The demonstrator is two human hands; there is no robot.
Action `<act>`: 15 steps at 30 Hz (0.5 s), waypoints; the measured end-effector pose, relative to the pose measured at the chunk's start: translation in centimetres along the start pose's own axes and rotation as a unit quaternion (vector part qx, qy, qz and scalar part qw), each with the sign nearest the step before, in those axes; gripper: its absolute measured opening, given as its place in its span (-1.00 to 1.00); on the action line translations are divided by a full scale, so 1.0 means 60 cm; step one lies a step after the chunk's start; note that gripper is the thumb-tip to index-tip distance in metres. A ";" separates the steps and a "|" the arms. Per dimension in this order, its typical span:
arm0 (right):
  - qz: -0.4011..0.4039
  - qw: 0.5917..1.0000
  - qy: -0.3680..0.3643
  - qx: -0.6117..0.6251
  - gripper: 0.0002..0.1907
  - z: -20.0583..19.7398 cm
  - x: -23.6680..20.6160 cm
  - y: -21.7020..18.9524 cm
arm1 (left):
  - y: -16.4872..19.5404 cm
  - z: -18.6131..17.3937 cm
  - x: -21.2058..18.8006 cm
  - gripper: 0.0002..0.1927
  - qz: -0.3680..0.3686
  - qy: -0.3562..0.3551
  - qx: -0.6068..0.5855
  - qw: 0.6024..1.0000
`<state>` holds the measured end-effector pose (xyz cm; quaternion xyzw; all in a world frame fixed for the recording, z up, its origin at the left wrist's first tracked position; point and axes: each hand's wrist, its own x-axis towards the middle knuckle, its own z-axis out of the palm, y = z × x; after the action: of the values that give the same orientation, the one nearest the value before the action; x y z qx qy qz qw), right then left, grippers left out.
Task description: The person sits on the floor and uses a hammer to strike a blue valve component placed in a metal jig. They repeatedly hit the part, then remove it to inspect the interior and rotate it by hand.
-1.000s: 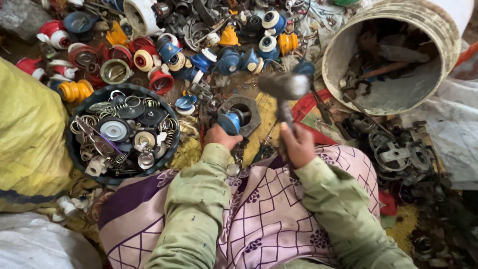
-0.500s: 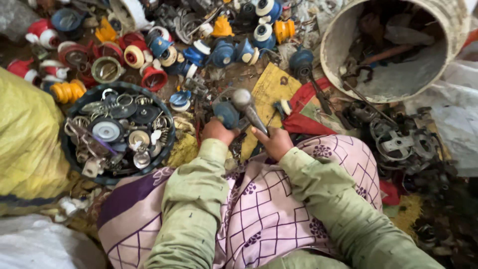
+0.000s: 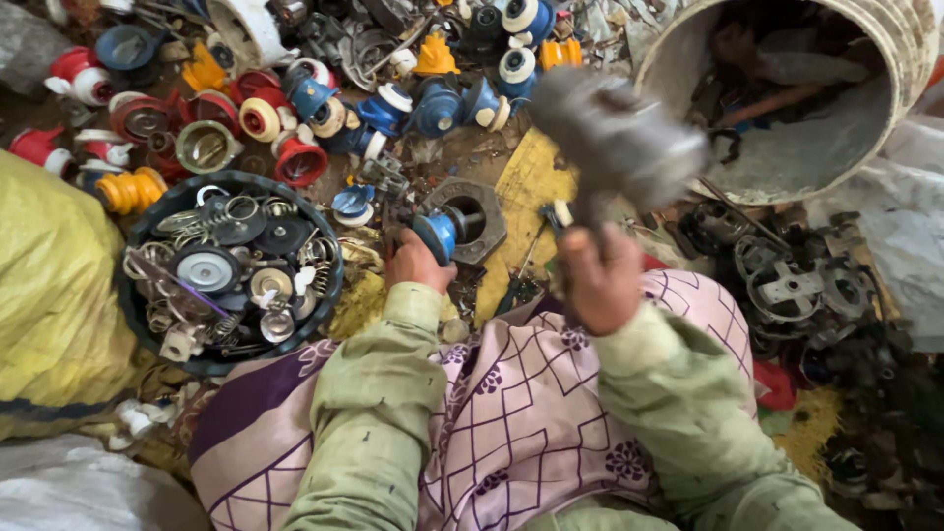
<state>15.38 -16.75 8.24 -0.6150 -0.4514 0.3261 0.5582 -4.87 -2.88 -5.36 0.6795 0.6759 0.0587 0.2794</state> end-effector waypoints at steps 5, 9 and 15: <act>0.093 0.946 -0.090 -0.298 -0.45 0.088 0.019 0.137 | -0.011 0.041 0.012 -0.24 0.021 -0.003 -0.014 1.000; 0.121 0.937 -0.119 -0.306 -0.38 0.087 0.019 0.191 | -0.015 0.063 0.017 -0.25 0.003 0.005 -0.023 1.000; 0.175 0.981 -0.076 -0.037 -0.66 0.038 -0.001 0.070 | -0.059 0.057 0.036 -0.14 0.011 -0.019 -0.063 0.998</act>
<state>14.11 -15.77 3.76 -0.6784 -0.3897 0.4474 0.4332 -6.28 -2.13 -10.51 0.6690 0.6577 0.0916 0.3339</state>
